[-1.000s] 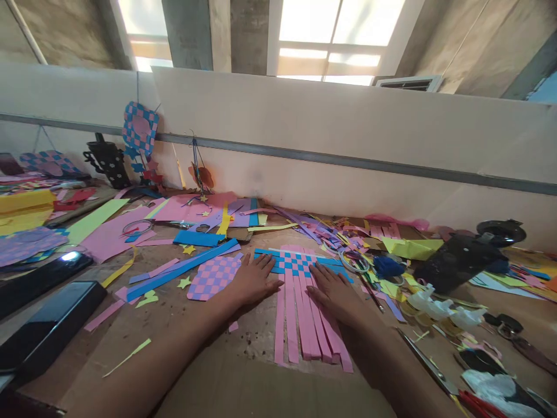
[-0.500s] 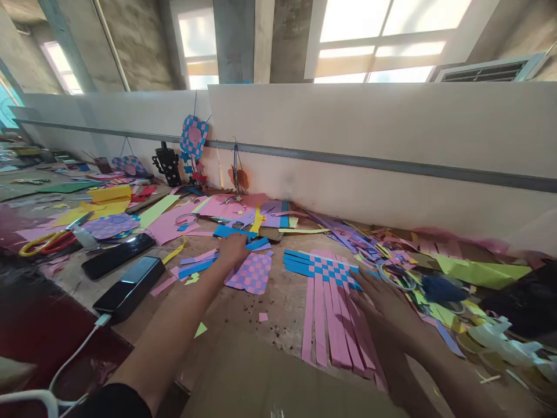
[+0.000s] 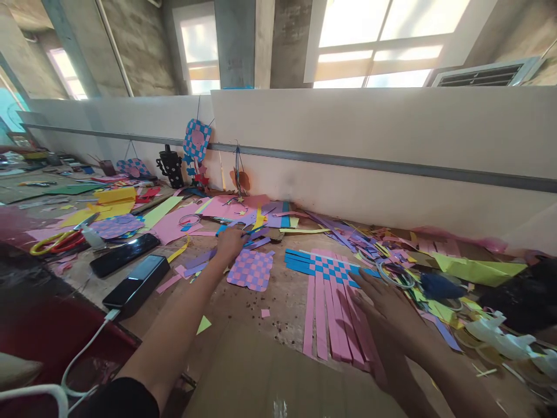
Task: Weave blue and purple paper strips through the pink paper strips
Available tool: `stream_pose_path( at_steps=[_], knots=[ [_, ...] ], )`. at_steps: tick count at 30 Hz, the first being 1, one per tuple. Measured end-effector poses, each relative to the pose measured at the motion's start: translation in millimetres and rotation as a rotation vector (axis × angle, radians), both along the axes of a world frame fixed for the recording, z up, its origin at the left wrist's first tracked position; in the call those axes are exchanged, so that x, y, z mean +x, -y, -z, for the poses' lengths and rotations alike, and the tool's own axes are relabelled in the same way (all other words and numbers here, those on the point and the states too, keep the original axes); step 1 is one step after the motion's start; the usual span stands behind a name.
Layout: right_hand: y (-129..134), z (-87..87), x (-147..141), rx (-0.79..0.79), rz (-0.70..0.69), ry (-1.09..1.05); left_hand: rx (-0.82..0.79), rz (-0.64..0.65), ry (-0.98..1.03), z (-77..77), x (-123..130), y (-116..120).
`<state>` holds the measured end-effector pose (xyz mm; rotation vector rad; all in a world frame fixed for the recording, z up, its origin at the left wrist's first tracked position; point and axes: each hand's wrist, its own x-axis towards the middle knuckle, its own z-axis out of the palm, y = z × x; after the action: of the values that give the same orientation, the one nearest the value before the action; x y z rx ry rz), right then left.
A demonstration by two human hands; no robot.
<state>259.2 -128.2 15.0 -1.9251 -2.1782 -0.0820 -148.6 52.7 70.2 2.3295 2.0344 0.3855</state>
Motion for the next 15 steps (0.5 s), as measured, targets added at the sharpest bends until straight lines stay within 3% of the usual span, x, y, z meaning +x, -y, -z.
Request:
stream_pose_path(
  at_steps=[9,15],
  knots=[
    [-0.3,-4.9,-0.3,-0.013,0.005,0.002,0.007,-0.002,0.118,-13.5,-3.9,-0.2],
    [1.6,-14.6,-3.0,0.020,0.021,-0.043,0.170,0.091,0.511,-33.7,15.1,16.7]
  ],
)
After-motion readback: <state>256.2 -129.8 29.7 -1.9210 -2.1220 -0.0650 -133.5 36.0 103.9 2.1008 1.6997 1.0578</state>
